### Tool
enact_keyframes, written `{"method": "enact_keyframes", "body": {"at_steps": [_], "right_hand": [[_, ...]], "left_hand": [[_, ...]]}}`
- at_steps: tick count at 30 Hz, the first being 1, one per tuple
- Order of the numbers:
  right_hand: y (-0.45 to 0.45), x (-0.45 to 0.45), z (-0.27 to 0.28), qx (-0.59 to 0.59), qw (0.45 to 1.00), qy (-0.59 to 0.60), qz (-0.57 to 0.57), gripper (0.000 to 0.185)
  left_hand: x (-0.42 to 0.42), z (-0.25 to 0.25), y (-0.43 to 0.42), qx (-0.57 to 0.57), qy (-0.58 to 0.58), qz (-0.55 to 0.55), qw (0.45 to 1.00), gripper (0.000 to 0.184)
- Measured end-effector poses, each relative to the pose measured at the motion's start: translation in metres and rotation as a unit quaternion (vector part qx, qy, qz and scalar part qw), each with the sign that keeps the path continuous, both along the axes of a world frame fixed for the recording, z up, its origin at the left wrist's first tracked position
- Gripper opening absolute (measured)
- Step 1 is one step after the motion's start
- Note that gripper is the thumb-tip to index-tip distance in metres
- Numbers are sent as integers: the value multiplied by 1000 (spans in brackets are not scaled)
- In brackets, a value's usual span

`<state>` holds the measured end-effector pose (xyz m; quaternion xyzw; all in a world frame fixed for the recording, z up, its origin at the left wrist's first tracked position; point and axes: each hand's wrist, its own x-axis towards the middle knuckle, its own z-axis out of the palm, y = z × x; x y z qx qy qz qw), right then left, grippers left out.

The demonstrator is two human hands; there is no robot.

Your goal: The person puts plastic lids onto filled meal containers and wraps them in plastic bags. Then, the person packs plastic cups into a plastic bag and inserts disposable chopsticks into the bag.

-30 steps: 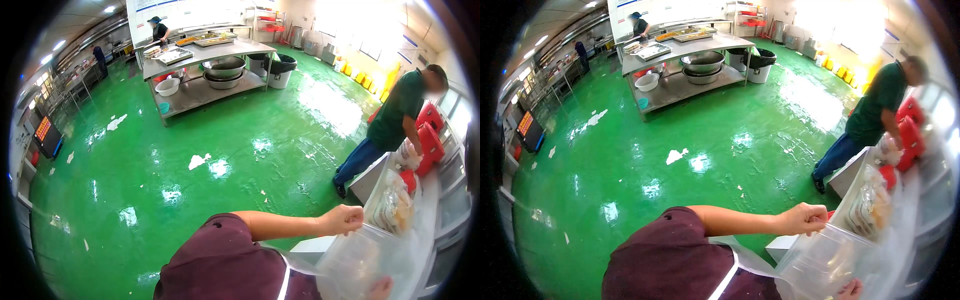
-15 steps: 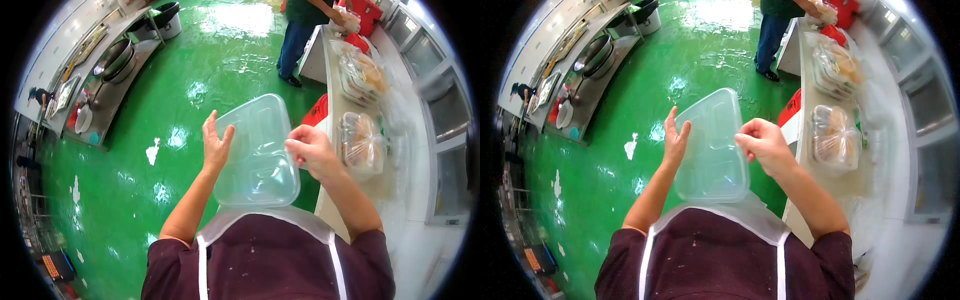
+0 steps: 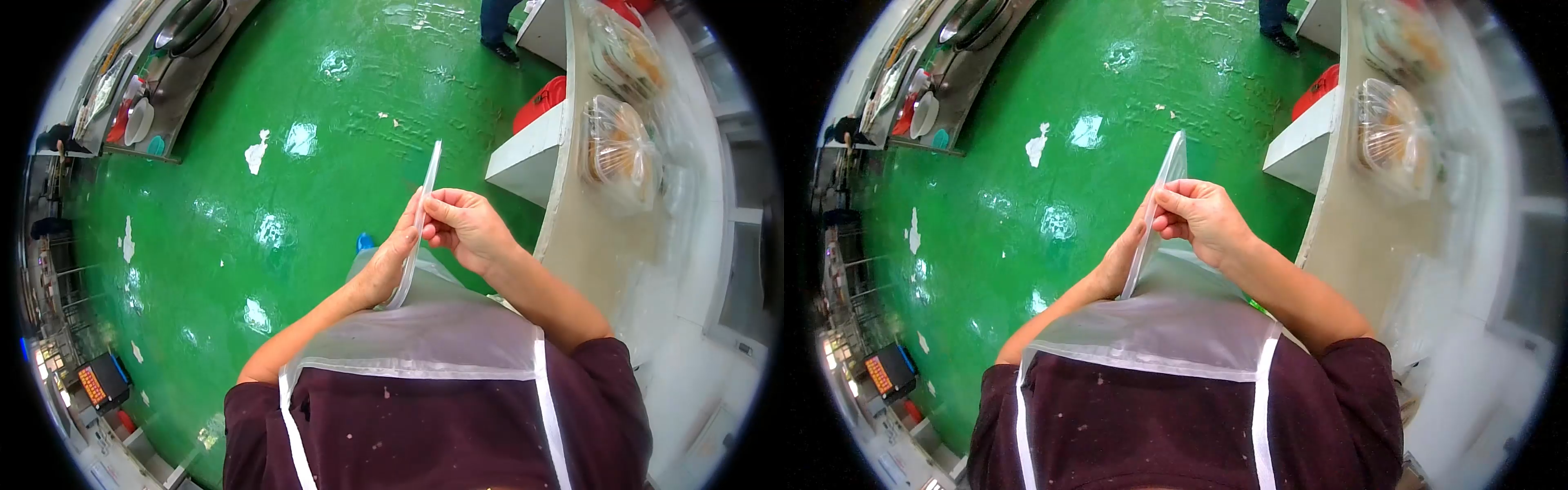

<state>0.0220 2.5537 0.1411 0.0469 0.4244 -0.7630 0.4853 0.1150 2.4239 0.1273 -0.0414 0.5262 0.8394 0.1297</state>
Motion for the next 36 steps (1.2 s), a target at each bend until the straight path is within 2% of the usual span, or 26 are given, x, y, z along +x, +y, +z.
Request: {"method": "enact_keyframes", "body": {"at_steps": [3,9,11,15,17,18,20,22,23,24,25,26,27,28,31,34,35,36], "right_hand": [[-16,14,3,-31,999,11,-14,16],[-65,46,13,2,996,84,-35,16],[-89,57,18,19,993,107,-34,16],[-131,81,27,28,988,152,-10,14],[-150,89,27,41,977,211,18,13],[-159,94,28,48,969,239,29,12],[-180,96,30,63,923,369,94,10],[-200,99,30,72,879,454,131,10],[-212,99,33,69,863,481,135,10],[-222,98,36,67,848,507,140,11],[-227,94,41,52,834,544,83,13],[-228,88,47,38,814,579,26,17],[-222,78,51,37,788,613,39,21],[-211,68,57,35,758,649,51,27],[-177,64,81,91,655,739,130,41],[-181,83,74,81,648,753,80,51],[-188,89,67,103,621,775,58,47],[-193,90,60,75,606,789,72,41]], "left_hand": [[7,-1,-14,1,32,8,999,80],[34,-4,-60,-5,61,11,998,77],[46,-7,-78,10,76,25,997,77],[73,5,-116,-29,93,74,993,76],[87,7,-133,-39,86,91,991,78],[92,6,-147,-83,121,75,986,78],[104,3,-178,-166,183,38,968,78],[114,19,-190,-60,38,146,987,77],[116,23,-197,-8,-37,198,979,77],[119,19,-217,74,-32,252,964,66],[121,14,-246,214,-8,214,953,58],[126,14,-267,274,-65,284,916,50],[135,14,-291,303,-37,278,911,50],[147,9,-312,262,-19,261,929,64],[176,1,-351,365,-46,247,896,50],[187,-1,-359,421,-92,237,871,40],[187,-3,-360,433,-114,233,863,37],[186,-11,-361,452,-125,233,852,39]]}}
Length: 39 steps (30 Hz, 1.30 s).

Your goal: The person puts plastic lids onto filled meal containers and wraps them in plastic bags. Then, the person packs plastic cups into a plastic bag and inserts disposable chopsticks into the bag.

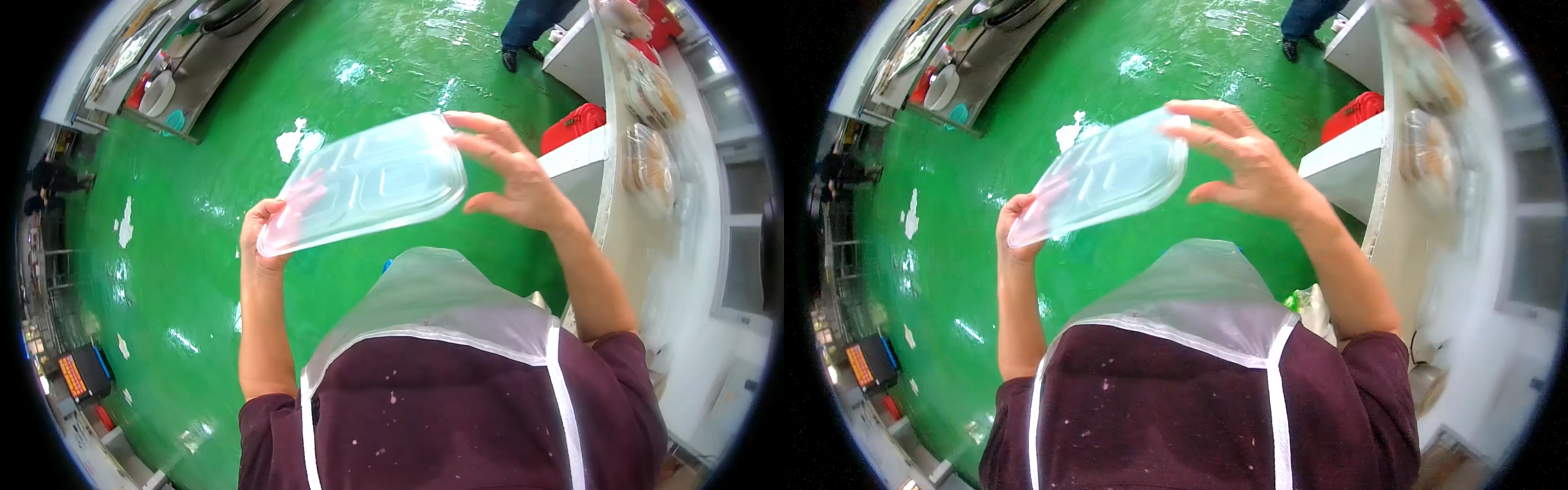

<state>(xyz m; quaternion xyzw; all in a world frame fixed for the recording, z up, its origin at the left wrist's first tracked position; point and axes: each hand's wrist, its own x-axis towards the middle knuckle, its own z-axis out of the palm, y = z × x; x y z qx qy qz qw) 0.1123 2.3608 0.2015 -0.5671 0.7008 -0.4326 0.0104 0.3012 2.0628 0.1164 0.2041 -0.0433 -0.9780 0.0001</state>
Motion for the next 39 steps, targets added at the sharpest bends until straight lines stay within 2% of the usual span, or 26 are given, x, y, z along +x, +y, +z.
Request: {"method": "enact_keyframes", "body": {"at_steps": [2,3,5,6,7,8,9,10,11,13,14,16,17,21,24,25,28,31,34,37,39], "right_hand": [[-9,1,-9,-11,997,35,67,30],[-16,14,-7,-46,999,26,-12,19],[-19,32,-7,2,989,-76,-125,15],[-20,38,-8,25,975,-127,-181,14],[-20,42,-18,17,952,-233,-195,13],[-20,47,-21,7,945,-258,-202,15],[-22,54,-22,-1,936,-284,-206,16],[-24,59,-22,-9,928,-310,-208,18],[-26,64,-20,-29,918,-343,-195,20],[-28,67,-18,-44,927,-335,-162,23],[-29,66,-16,-55,932,-327,-145,24],[-25,66,-5,-33,895,-433,-104,25],[-22,65,0,-21,870,-484,-85,25],[-13,53,4,17,862,-501,-72,21],[-7,53,1,13,856,-510,-85,21],[-6,54,2,10,868,-486,-104,19],[2,51,8,-65,853,-515,-61,17],[5,49,16,-12,871,-485,-70,17],[11,47,18,25,894,-439,-81,16],[14,46,16,72,924,-365,-91,13],[17,48,17,88,941,-309,-110,12]], "left_hand": [[-2,-30,-5,48,-14,1,999,42],[-7,-44,-12,159,50,-32,985,56],[-19,8,28,-58,-50,27,997,65],[-25,26,43,-166,-97,56,980,70],[-28,22,47,-287,-114,66,949,83],[-34,22,54,-482,-99,100,865,83],[-43,31,69,-654,-82,132,740,83],[-51,41,80,-796,-63,158,581,83],[-58,50,85,-840,-27,142,523,78],[-73,65,87,-912,47,107,394,67],[-78,65,84,-904,62,82,415,60],[-89,62,83,-884,98,30,456,48],[-91,57,86,-861,134,52,487,40],[-96,22,101,-745,170,17,644,32],[-96,14,111,-750,191,-17,633,14],[-97,16,114,-763,207,-5,612,13],[-98,24,118,-788,206,9,580,15],[-96,31,123,-802,196,8,564,23],[-92,36,125,-853,167,12,495,30],[-90,37,127,-872,162,11,463,36],[-90,38,131,-860,173,26,480,41]]}}
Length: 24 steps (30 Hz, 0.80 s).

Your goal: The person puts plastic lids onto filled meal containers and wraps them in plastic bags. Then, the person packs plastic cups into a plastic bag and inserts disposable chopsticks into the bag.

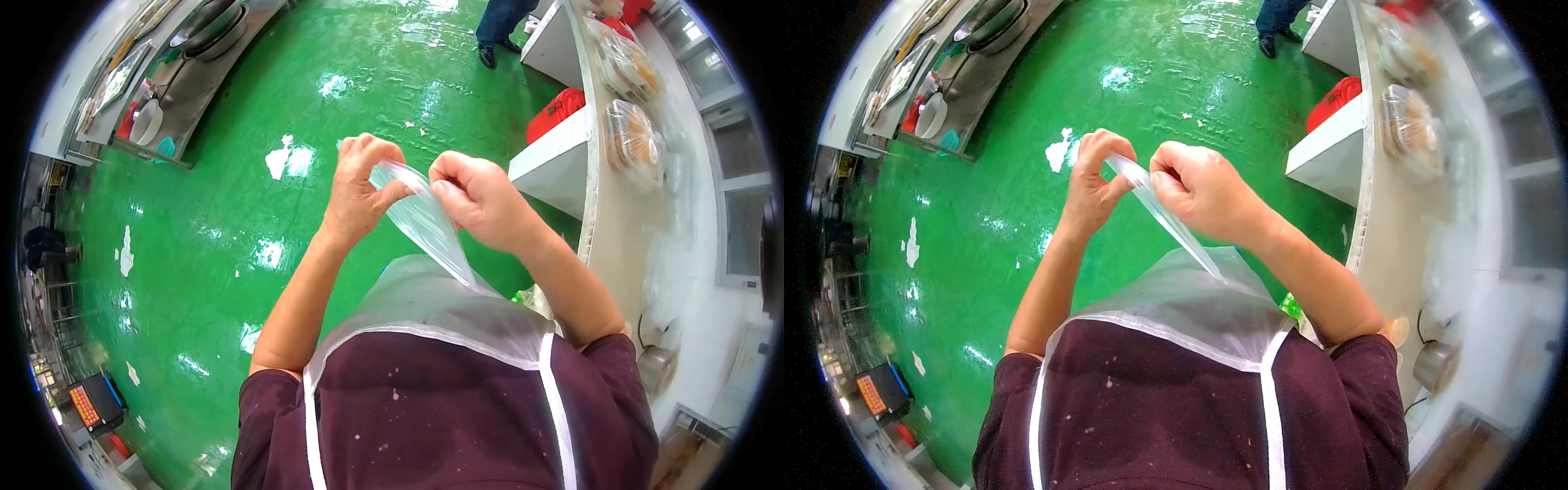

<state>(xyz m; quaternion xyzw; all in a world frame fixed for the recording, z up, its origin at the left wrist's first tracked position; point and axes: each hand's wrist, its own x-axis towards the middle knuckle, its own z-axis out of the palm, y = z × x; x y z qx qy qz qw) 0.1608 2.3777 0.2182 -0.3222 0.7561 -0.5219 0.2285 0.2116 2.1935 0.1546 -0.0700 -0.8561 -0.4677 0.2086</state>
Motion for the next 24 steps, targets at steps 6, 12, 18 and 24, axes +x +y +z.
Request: {"method": "enact_keyframes", "body": {"at_steps": [6,12,18,24], "right_hand": [[6,10,6,36,981,167,-89,9],[5,27,-7,48,935,315,-152,10],[42,27,-2,55,927,308,-208,11],[117,19,22,93,870,350,-334,9]], "left_hand": [[2,6,36,303,21,71,950,61],[9,34,61,494,-173,-104,846,67],[-5,39,93,524,-205,-231,794,57],[-45,47,155,366,-126,-194,902,50]]}}
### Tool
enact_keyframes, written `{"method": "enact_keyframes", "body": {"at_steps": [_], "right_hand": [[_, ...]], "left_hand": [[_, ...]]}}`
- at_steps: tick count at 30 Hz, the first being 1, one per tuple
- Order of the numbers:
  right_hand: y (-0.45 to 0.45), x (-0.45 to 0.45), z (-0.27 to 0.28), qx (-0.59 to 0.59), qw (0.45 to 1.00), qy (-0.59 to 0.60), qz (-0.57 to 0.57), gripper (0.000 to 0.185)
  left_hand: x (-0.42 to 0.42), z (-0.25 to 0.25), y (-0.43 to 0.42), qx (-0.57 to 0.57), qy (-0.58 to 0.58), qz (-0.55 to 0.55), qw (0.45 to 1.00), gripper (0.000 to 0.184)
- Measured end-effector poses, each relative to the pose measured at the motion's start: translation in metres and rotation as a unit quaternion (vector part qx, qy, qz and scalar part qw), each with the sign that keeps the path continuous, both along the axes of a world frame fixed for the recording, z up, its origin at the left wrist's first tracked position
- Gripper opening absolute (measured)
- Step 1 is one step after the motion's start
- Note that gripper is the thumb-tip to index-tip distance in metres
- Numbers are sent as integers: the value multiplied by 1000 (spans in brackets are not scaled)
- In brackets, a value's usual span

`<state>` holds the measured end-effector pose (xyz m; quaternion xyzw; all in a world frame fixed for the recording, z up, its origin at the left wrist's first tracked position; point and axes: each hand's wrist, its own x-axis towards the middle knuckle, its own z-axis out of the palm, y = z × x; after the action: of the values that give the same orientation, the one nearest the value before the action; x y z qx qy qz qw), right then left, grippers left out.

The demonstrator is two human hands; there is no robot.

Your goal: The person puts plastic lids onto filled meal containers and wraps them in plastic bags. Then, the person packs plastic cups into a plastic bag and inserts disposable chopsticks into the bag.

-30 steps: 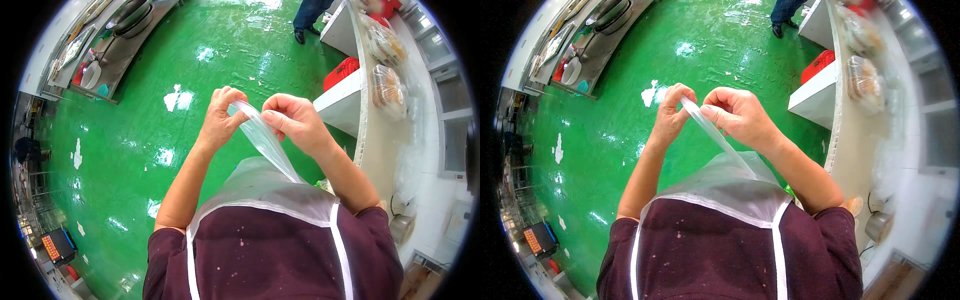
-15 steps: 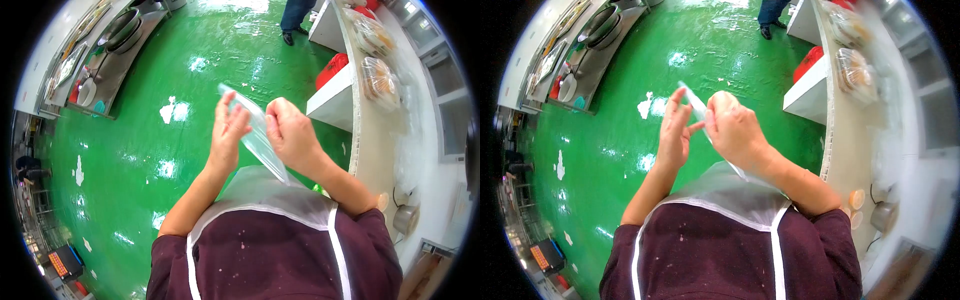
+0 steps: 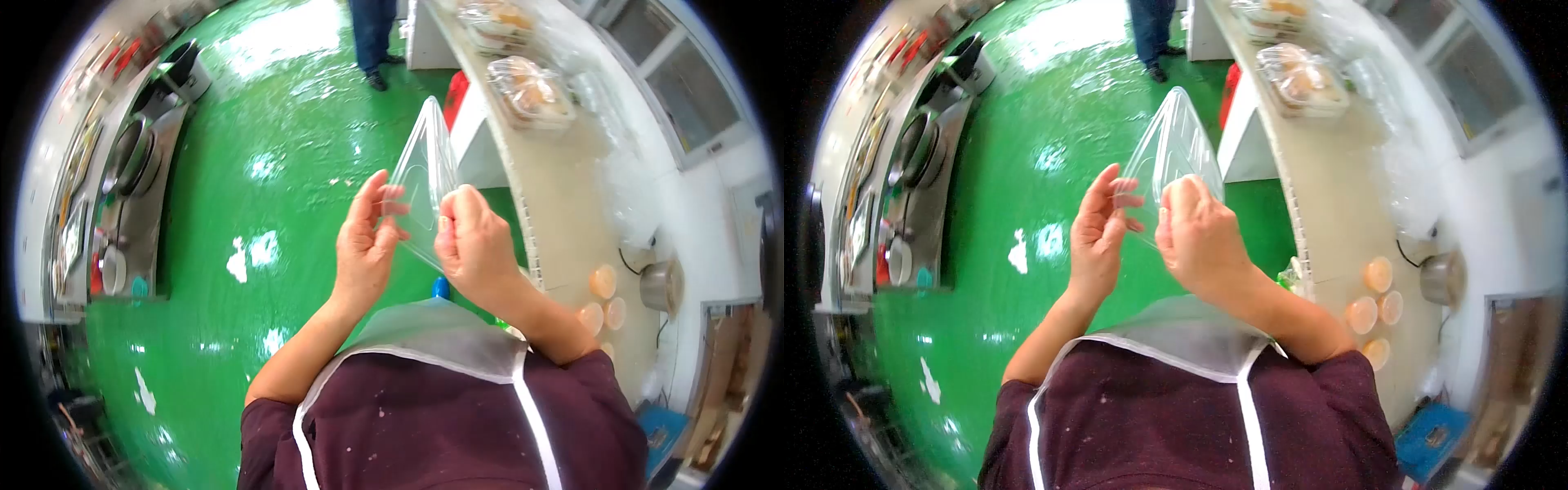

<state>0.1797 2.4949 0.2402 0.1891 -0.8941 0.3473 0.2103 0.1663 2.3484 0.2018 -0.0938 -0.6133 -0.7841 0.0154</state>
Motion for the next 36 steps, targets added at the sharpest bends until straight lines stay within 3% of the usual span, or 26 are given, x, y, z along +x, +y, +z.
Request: {"method": "enact_keyframes", "body": {"at_steps": [3,5,6,8,11,15,20,21,22,23,24,25,27,28,29,31,32,35,36], "right_hand": [[69,-2,23,-63,990,-57,-115,8],[135,-5,26,-142,972,22,-186,5],[168,-2,29,-219,945,11,-242,9],[237,3,43,-257,892,16,-372,14],[339,3,36,-294,834,59,-463,19],[465,-28,7,-417,728,86,-537,24],[636,-75,-99,-433,625,25,-649,20],[686,-66,-139,-5,672,-170,-721,20],[719,-60,-168,430,568,-316,-626,19],[707,-58,-168,493,522,-335,-610,15],[713,-58,-180,460,494,-361,-643,13],[713,-51,-190,442,497,-311,-679,14],[647,-72,-143,411,478,-357,-690,19],[662,-75,-162,462,455,-311,-695,25],[651,-84,-165,521,455,-228,-685,28],[636,-132,-183,520,500,12,-692,24],[614,-169,-187,211,702,276,-622,31],[419,-247,-173,135,845,238,-459,34],[344,-274,-170,138,864,261,-408,30]], "left_hand": [[-39,-16,27,16,-42,-12,999,44],[-73,-24,45,45,-63,38,996,35],[-90,-30,51,46,-63,72,994,33],[-120,-31,61,43,-77,107,990,28],[-164,-29,74,20,-125,110,986,25],[-187,-37,82,28,-178,111,977,18],[-186,-48,70,31,-181,172,968,14],[-183,-51,63,25,-180,191,965,14],[-179,-50,55,22,-169,212,962,14],[-178,-49,47,24,-163,223,961,14],[-173,-47,35,26,-156,238,958,14],[-163,-45,20,29,-149,262,953,14],[-151,-41,-7,-10,-136,325,936,15],[-144,-37,-21,-29,-131,371,919,15],[-133,-33,-39,-37,-135,361,922,16],[-119,-41,-82,-9,-165,402,900,16],[-110,-39,-101,-12,-191,412,891,17],[-92,-46,-174,44,-201,405,891,17],[-92,-54,-207,35,-187,397,898,17]]}}
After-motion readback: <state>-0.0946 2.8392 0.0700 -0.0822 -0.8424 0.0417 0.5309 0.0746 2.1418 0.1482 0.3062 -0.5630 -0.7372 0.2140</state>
